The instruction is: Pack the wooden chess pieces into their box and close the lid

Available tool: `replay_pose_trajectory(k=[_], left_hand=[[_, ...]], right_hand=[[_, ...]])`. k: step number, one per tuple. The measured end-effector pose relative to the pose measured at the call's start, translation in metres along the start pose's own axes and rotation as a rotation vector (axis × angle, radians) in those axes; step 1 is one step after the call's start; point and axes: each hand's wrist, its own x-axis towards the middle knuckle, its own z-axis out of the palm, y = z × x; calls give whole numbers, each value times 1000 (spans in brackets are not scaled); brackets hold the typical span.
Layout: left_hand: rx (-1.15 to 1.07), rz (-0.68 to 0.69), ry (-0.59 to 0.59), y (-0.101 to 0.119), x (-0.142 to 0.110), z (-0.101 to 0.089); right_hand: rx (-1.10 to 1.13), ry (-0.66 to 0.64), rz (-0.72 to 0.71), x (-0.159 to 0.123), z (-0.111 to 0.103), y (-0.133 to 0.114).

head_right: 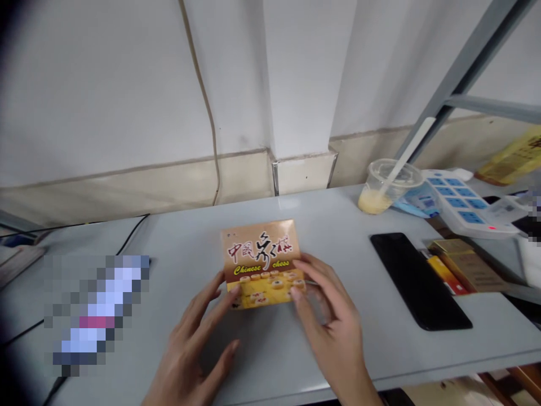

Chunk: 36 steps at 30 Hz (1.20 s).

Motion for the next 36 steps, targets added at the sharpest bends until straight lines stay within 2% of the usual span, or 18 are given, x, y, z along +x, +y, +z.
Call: replay_pose_trajectory(k=[3,6,9,11,15,18,20,22,25,31,36], left_hand=[[-24,38,-38,2,0,-2],[-102,-44,71,1,1,-3],[-147,-159,199,-3,2,1],[-135,-218,197,-8,3,5],[-82,-233,126,-15,6,13],[-65,-206,117,-16,8,14],[-60,-195,116,-15,9,14],[-56,-187,116,-15,9,14],[-36,-169,118,-15,9,14],[-13,-150,128,-15,7,15],[-51,-166,173,-13,8,14]], right_hand=[[176,175,224,1,-1,4],[260,296,325,11,-18,10],[193,393,354,25,-44,14],[52,378,366,32,-58,18],[-302,199,214,35,-66,26],[-648,182,22,31,-57,29],[-764,120,-108,27,-47,29],[-784,3,-206,24,-36,28],[-803,-101,-257,18,-25,27],[-790,-89,-271,17,-22,27],[-725,7,-322,17,-22,17]])
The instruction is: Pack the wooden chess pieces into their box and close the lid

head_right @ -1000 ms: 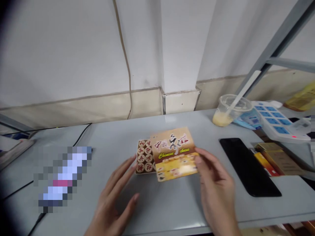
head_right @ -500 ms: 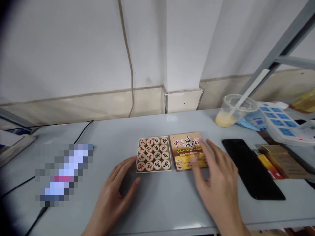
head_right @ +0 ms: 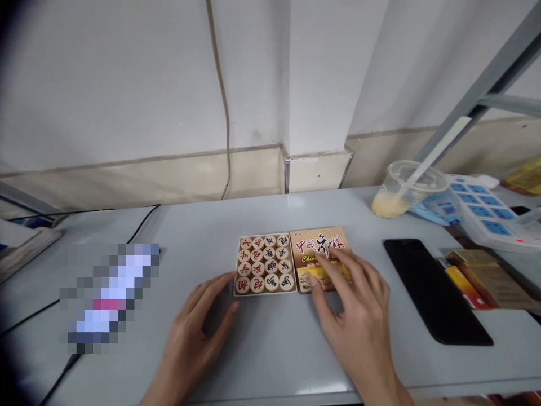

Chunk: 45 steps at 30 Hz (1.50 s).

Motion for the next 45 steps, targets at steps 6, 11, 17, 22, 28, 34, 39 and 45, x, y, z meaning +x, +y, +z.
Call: replay_pose_trajectory(k=[6,11,17,22,28,34,39,45], left_hand=[[52,-35,98,0,2,-2],[20,-61,95,1,4,0],[135,-79,90,8,9,0],[140,-121,48,10,14,0],[109,-72,61,8,13,5],[72,-93,140,13,12,5],[64,-118,110,14,10,8],[92,-132,132,15,12,11]], right_hand=[[64,-2,-105,-2,2,-20],[28,-58,-154,-4,8,-22],[30,-81,-137,-2,10,-21],[96,-66,-117,-2,13,-24],[127,-90,-106,-4,13,-24],[185,-81,-94,-5,14,-21],[201,-95,-84,-6,13,-23],[205,-103,-78,-6,13,-24]])
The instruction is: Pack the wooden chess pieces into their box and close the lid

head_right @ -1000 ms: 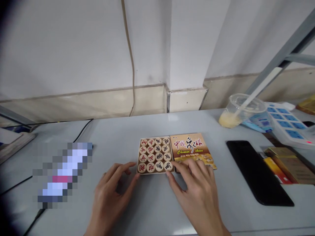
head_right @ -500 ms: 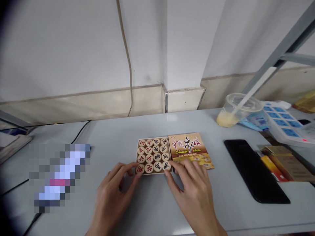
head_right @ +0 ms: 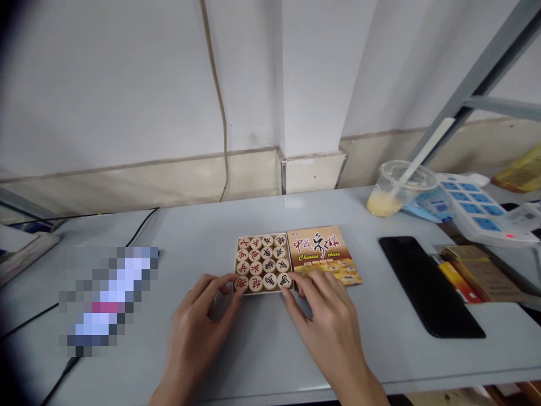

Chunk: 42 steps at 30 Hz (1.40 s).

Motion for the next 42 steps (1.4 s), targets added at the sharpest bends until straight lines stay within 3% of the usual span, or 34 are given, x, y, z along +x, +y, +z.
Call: replay_pose_trajectory(k=[8,14,19,24,28,33,36,42], left_hand=[[45,53,-1,1,4,-1],[-66,113,121,5,-2,-12],[-38,331,-16,2,-19,-16],[49,491,-97,1,-22,-8],[29,511,-170,2,-21,-6],[-31,446,-135,3,-23,-11],[-117,402,-145,2,-14,-19],[-90,527,-176,-8,33,-29]], right_hand=[[18,-12,3,1,0,0],[88,35,-11,1,-8,-5],[117,-83,-124,-9,-12,-13],[47,-187,-109,-14,-9,-16],[74,-205,-153,-12,-10,-15],[167,-183,-110,-12,-14,-14],[192,-159,-129,0,-18,-11],[27,-208,-430,59,-21,-5]])
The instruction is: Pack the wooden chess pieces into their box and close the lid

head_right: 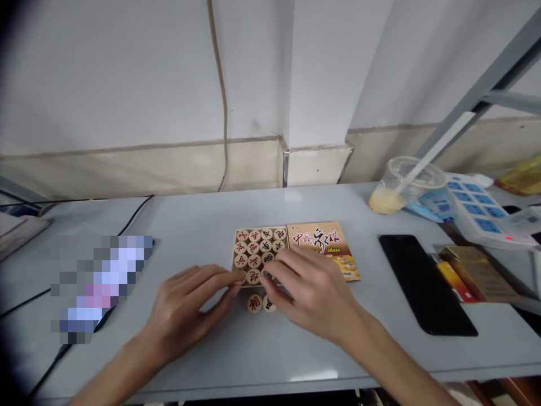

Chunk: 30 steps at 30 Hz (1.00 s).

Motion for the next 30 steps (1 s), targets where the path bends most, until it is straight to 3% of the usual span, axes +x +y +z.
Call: replay_pose_trajectory(k=[4,10,19,30], left_hand=[[-34,27,56,-19,11,9],[1,20,57,-25,-1,22],[8,-64,-23,-23,0,26],[13,-114,2,-17,-1,30]], right_hand=[[-49,-122,-166,16,4,16],[-76,-151,-196,3,13,26],[-112,-186,-133,3,12,22],[-98,-187,-25,1,14,21]])
